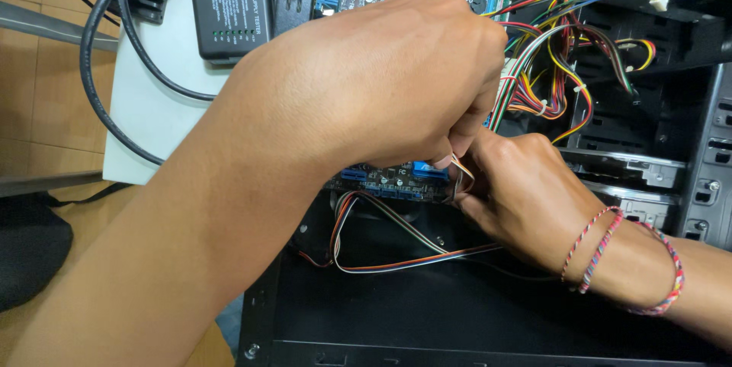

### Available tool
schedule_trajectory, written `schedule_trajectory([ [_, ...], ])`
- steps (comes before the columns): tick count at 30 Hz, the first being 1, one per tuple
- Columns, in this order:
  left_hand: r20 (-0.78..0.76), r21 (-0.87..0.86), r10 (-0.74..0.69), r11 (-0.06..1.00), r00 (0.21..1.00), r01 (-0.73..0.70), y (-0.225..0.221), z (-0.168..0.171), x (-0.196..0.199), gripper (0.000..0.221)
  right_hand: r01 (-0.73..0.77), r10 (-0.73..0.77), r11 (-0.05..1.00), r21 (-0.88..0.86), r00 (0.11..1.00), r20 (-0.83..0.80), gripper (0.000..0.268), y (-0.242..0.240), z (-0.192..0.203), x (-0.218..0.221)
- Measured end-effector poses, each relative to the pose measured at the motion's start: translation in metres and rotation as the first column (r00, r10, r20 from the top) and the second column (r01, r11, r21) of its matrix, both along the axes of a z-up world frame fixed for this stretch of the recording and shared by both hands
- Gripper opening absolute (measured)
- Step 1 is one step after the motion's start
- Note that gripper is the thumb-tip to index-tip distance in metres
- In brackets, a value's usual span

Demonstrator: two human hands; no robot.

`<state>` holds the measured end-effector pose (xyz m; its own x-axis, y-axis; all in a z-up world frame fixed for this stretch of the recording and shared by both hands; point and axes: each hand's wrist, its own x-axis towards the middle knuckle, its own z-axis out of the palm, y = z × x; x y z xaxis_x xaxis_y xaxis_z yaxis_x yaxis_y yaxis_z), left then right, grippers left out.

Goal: The person organizes and connects various internal power and data cables within a desktop computer chassis by hand, then uses a small brush to clean debris from the interior components.

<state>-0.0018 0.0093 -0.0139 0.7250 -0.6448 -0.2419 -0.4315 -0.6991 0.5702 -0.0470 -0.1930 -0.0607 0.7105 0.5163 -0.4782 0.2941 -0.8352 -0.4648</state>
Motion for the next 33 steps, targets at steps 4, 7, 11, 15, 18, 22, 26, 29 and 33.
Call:
schedule_trajectory([
  [4, -0.001, -0.057, 0.025, 0.998, 1.000, -0.025, 0.000, -0.002, -0.001, 0.007, 0.004, -0.004, 1.000, -0.007, 1.000, -0.017, 0.036, 0.001, 0.000, 0.000],
  [7, -0.007, -0.051, 0.030, 0.998, 1.000, -0.030, 0.000, -0.001, -0.001, 0.007, 0.007, -0.007, 1.000, -0.018, 1.000, -0.022, 0.036, 0.003, 0.001, 0.000],
  [11, -0.034, -0.016, 0.024, 1.000, 0.999, -0.024, 0.000, 0.000, -0.001, 0.006, 0.003, -0.002, 0.999, 0.044, 1.000, -0.023, 0.036, 0.003, 0.003, -0.001],
  [15, -0.008, -0.068, 0.024, 0.997, 1.000, -0.024, 0.000, -0.002, -0.001, 0.006, 0.025, -0.023, 0.999, 0.029, 0.998, -0.064, 0.038, 0.004, 0.002, -0.003],
  [18, 0.025, -0.068, 0.025, 0.997, 0.999, -0.024, 0.000, 0.002, 0.000, 0.010, -0.004, 0.006, 0.998, 0.063, 0.999, -0.035, 0.040, 0.001, 0.001, -0.003],
  [22, -0.135, 0.044, 0.042, 0.998, 0.990, -0.036, -0.005, 0.015, 0.001, 0.011, -0.064, 0.057, 0.984, 0.168, 0.997, 0.048, 0.042, -0.003, 0.000, -0.005],
  [26, -0.174, 0.066, 0.068, 0.996, 0.982, -0.057, -0.009, 0.023, 0.002, 0.011, -0.065, 0.063, 0.994, 0.087, 0.998, 0.024, 0.040, -0.002, 0.002, -0.004],
  [29, -0.191, 0.063, 0.060, 0.997, 0.980, -0.049, -0.009, 0.022, 0.002, 0.010, -0.062, 0.062, 0.998, 0.017, 0.998, 0.008, 0.037, -0.001, 0.006, -0.004],
  [33, -0.174, 0.049, 0.031, 0.999, 0.984, -0.023, -0.008, 0.021, 0.003, 0.011, -0.072, 0.072, 0.997, 0.028, 0.997, 0.013, 0.034, 0.001, 0.008, -0.005],
])
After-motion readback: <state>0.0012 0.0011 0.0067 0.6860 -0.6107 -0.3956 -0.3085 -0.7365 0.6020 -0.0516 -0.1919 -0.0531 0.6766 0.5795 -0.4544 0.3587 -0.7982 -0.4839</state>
